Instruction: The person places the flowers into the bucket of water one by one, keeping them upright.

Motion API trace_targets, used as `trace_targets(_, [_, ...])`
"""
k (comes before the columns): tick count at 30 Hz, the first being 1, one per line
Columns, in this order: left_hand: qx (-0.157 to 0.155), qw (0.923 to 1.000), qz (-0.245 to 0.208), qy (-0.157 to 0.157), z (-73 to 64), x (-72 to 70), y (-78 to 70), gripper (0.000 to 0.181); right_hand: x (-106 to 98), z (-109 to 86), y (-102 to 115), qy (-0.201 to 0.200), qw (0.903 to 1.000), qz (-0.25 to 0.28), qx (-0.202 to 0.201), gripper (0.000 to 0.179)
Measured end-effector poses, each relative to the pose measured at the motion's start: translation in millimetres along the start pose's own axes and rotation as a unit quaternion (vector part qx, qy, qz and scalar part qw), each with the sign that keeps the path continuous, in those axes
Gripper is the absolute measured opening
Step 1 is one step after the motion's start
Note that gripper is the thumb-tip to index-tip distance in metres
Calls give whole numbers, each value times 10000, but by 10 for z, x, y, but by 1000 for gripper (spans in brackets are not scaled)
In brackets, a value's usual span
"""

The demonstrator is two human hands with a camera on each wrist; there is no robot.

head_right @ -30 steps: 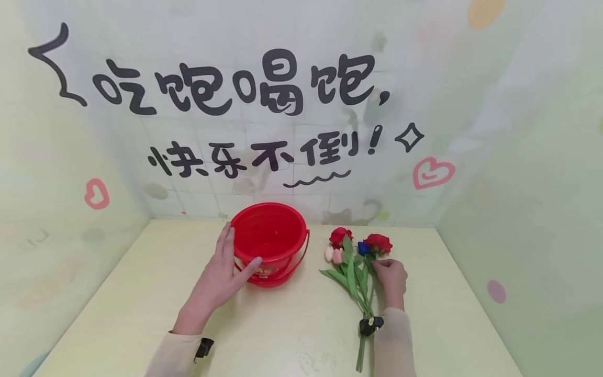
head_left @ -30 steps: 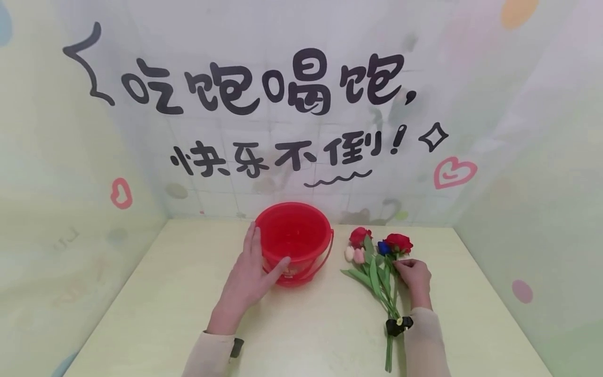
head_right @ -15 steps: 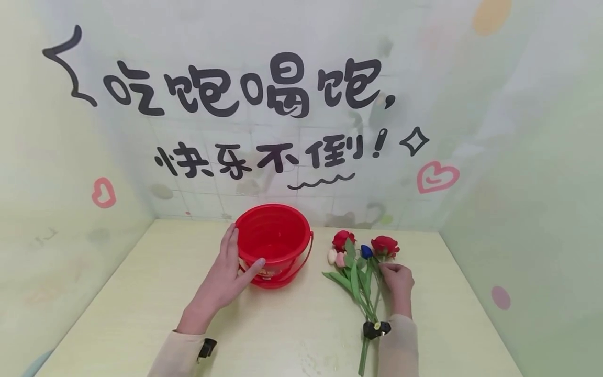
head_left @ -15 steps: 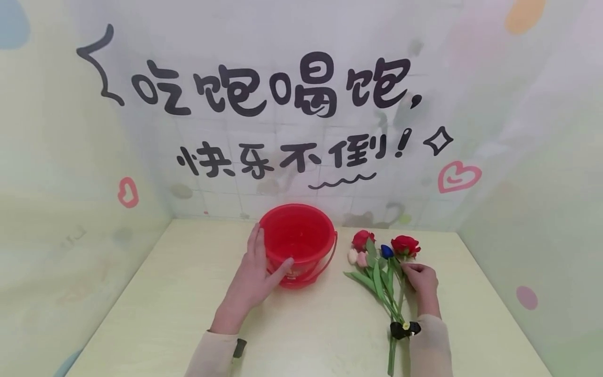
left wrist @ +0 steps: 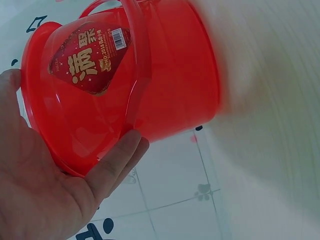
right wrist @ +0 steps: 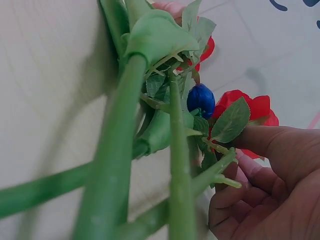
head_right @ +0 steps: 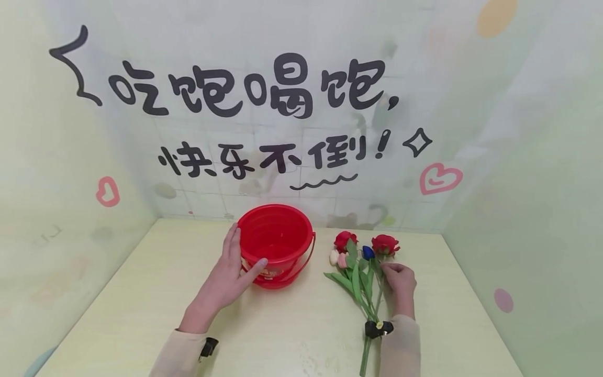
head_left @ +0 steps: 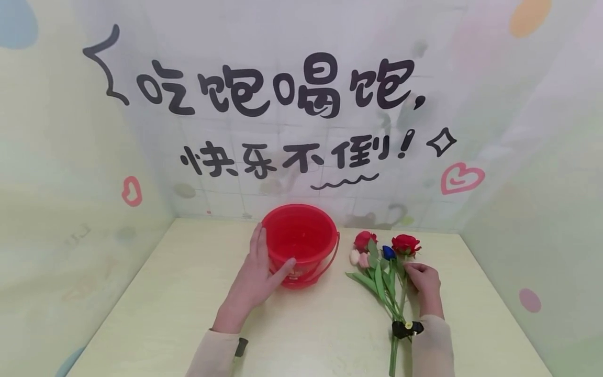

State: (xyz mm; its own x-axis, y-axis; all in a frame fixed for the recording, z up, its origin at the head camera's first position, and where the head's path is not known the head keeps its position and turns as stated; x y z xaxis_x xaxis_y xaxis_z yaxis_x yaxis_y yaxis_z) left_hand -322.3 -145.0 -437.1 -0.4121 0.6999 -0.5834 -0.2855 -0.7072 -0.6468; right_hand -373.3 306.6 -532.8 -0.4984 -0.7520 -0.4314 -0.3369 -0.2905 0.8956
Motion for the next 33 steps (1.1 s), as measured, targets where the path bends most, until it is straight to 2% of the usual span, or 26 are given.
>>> trace_targets(11, [-13, 10000, 57, 24, 2, -27, -9, 122, -31, -55, 165, 69, 9995, 262, -174, 34])
trace_targets(16, [-83, 9999, 31, 77, -18, -26, 1, 123, -74, -92, 264, -37, 9993, 258, -282, 34])
trace_targets(26, [-61, 10000, 39, 61, -33, -13, 16, 122, -220, -254, 626, -249, 9964, 373, -713, 40])
trace_targets(33, [-84, 9999, 78, 59, -37, -19, 19, 123, -373, -374, 906, -590, 9915, 327, -1116, 39])
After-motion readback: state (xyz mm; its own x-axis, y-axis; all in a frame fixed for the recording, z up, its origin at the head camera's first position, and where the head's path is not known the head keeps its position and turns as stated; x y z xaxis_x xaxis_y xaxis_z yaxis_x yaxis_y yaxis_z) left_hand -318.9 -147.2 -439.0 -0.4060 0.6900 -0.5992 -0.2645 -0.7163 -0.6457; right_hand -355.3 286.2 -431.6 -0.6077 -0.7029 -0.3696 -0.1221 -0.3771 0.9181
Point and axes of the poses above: each hand's wrist, its own z-axis towards the middle knuckle, its own x-axis out of the palm, y = z × x, the point moved 8 cm from there along z, towards the middle knuckle, and after that the axes turned 15 degrees about -y, right-handed, at the moved point
